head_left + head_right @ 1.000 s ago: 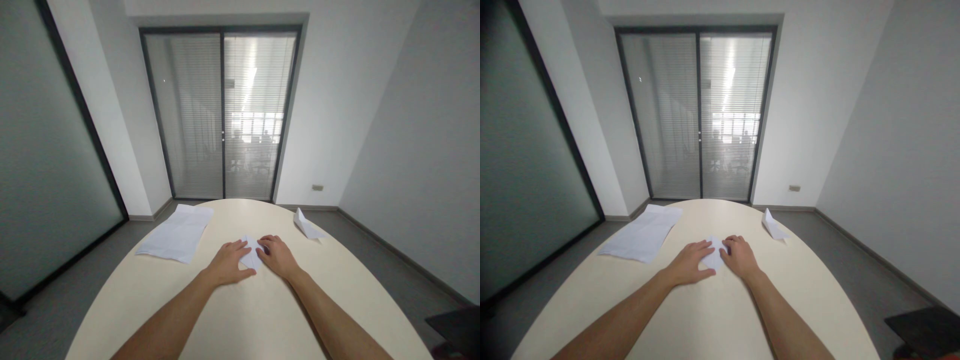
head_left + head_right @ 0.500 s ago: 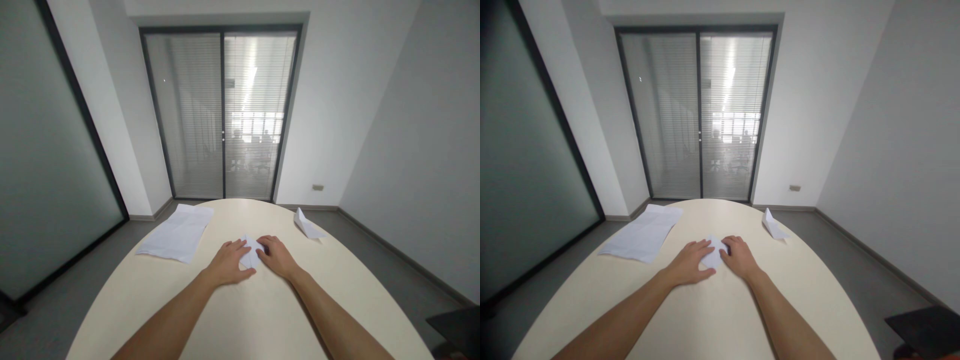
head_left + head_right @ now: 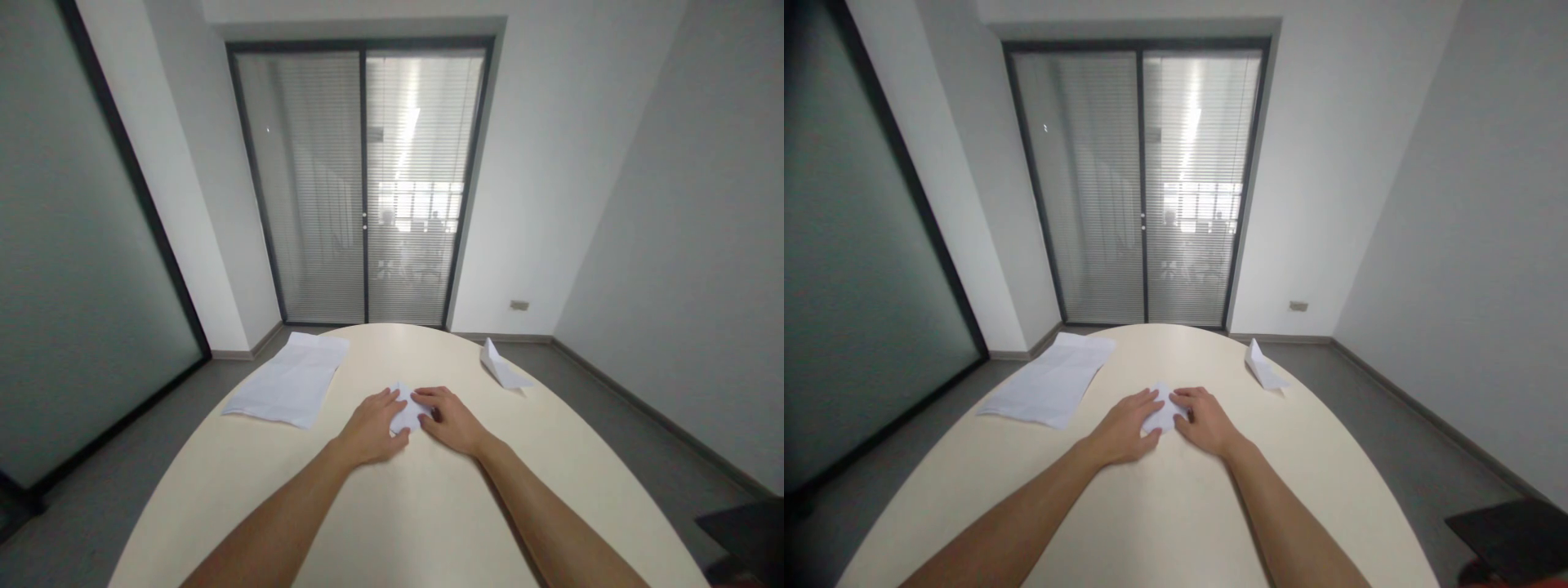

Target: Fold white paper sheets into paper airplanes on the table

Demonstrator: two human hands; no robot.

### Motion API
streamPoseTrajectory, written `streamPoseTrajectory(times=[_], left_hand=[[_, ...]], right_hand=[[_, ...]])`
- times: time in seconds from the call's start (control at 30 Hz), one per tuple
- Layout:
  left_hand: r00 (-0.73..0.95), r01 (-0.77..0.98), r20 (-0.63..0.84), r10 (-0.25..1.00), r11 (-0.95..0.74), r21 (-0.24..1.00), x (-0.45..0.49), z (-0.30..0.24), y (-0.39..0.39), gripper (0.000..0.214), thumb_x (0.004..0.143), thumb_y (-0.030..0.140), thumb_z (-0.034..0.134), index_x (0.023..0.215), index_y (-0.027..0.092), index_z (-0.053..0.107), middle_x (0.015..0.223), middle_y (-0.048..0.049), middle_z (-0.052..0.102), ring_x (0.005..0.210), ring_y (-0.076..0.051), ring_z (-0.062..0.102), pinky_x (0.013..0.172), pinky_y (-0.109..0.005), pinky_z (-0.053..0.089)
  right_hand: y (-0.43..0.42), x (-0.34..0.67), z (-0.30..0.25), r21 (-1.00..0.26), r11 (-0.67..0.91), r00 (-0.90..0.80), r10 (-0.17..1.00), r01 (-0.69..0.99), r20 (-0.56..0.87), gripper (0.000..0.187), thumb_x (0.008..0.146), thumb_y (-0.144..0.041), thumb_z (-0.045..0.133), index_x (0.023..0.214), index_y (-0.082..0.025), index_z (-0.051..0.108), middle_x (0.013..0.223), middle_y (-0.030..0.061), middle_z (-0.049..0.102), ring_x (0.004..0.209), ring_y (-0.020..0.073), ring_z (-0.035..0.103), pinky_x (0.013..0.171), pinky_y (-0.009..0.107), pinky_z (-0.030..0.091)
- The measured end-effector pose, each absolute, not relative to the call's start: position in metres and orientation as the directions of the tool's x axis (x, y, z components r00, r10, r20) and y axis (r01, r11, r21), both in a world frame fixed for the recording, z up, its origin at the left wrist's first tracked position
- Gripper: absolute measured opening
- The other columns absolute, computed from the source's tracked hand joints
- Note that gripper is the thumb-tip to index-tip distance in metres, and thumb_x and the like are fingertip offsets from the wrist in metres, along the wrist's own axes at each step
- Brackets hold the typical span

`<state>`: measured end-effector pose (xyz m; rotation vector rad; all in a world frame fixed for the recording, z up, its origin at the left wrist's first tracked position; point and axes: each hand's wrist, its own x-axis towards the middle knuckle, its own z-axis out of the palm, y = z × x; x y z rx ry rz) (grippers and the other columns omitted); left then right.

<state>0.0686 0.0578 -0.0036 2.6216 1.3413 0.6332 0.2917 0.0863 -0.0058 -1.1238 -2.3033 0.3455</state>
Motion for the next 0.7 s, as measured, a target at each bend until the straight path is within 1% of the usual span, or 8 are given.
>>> streamPoseTrajectory(times=[0.13,0.2,0.37,0.43,0.5,0.6,0.7], left_hand=[[0.513,0.744,0.298,0.805,-0.591,0.313,0.0680,-0.0016,0.0554,0.057,0.086,0.044,0.060,0.135,0.014,0.058,0.148,-0.0160,0.048,0.139,-0.033,0.043,0.116,-0.047,0.033],[0.510,0.745,0.297,0.807,-0.587,0.317,0.0679,-0.0017,0.0551,0.060,0.085,0.046,0.061,0.136,0.016,0.057,0.150,-0.0150,0.047,0.139,-0.033,0.042,0.116,-0.047,0.033],[0.513,0.748,0.283,0.810,-0.584,0.315,0.0678,-0.0031,0.0570,0.061,0.083,0.049,0.062,0.136,0.019,0.057,0.151,-0.0128,0.046,0.140,-0.032,0.042,0.117,-0.047,0.033],[0.510,0.750,0.278,0.814,-0.579,0.319,0.0675,-0.0035,0.0574,0.061,0.084,0.050,0.062,0.136,0.019,0.057,0.151,-0.0125,0.046,0.140,-0.032,0.041,0.117,-0.047,0.033],[0.510,0.750,0.275,0.815,-0.577,0.324,0.0673,-0.0040,0.0575,0.061,0.084,0.050,0.061,0.136,0.019,0.057,0.151,-0.0127,0.045,0.141,-0.032,0.041,0.117,-0.047,0.032],[0.509,0.746,0.283,0.813,-0.581,0.326,0.0671,-0.0053,0.0574,0.061,0.084,0.049,0.062,0.136,0.018,0.056,0.152,-0.0134,0.044,0.140,-0.032,0.041,0.116,-0.049,0.033],[0.502,0.746,0.293,0.814,-0.579,0.329,0.0672,-0.0073,0.0578,0.063,0.083,0.048,0.062,0.138,0.017,0.055,0.152,-0.0144,0.044,0.140,-0.033,0.041,0.116,-0.049,0.033]], right_hand=[[0.0886,0.2928,-0.0093,-0.526,0.586,-0.463,0.810,0.617,0.360,0.041,0.085,-0.025,0.060,0.125,-0.020,0.068,0.129,0.0100,0.066,0.118,0.0258,0.059,0.105,0.041,0.042],[0.0895,0.2921,-0.0102,-0.543,0.564,-0.434,0.826,0.623,0.359,0.038,0.087,-0.026,0.058,0.123,-0.020,0.069,0.125,0.0098,0.068,0.114,0.0248,0.060,0.103,0.040,0.044],[0.0905,0.2893,-0.0096,-0.499,0.459,-0.303,0.881,0.735,0.365,0.031,0.090,-0.029,0.054,0.114,-0.019,0.071,0.105,0.0090,0.073,0.098,0.0245,0.063,0.090,0.037,0.048],[0.0909,0.2892,-0.0095,-0.501,0.421,-0.254,0.895,0.756,0.367,0.030,0.089,-0.030,0.055,0.111,-0.018,0.072,0.101,0.0094,0.073,0.095,0.0240,0.063,0.088,0.036,0.048],[0.0911,0.2898,-0.0095,-0.537,0.413,-0.245,0.901,0.736,0.357,0.030,0.087,-0.027,0.055,0.111,-0.017,0.071,0.102,0.0094,0.073,0.092,0.0226,0.064,0.086,0.035,0.049],[0.0908,0.2910,-0.0098,-0.618,0.459,-0.282,0.887,0.638,0.367,0.039,0.081,-0.013,0.051,0.115,-0.017,0.068,0.108,0.0088,0.072,0.093,0.0205,0.064,0.088,0.035,0.051],[0.0908,0.2912,-0.0106,-0.659,0.526,-0.314,0.850,0.537,0.423,0.054,0.072,-0.002,0.043,0.117,-0.019,0.068,0.115,0.0080,0.070,0.102,0.0201,0.064,0.095,0.037,0.050]])
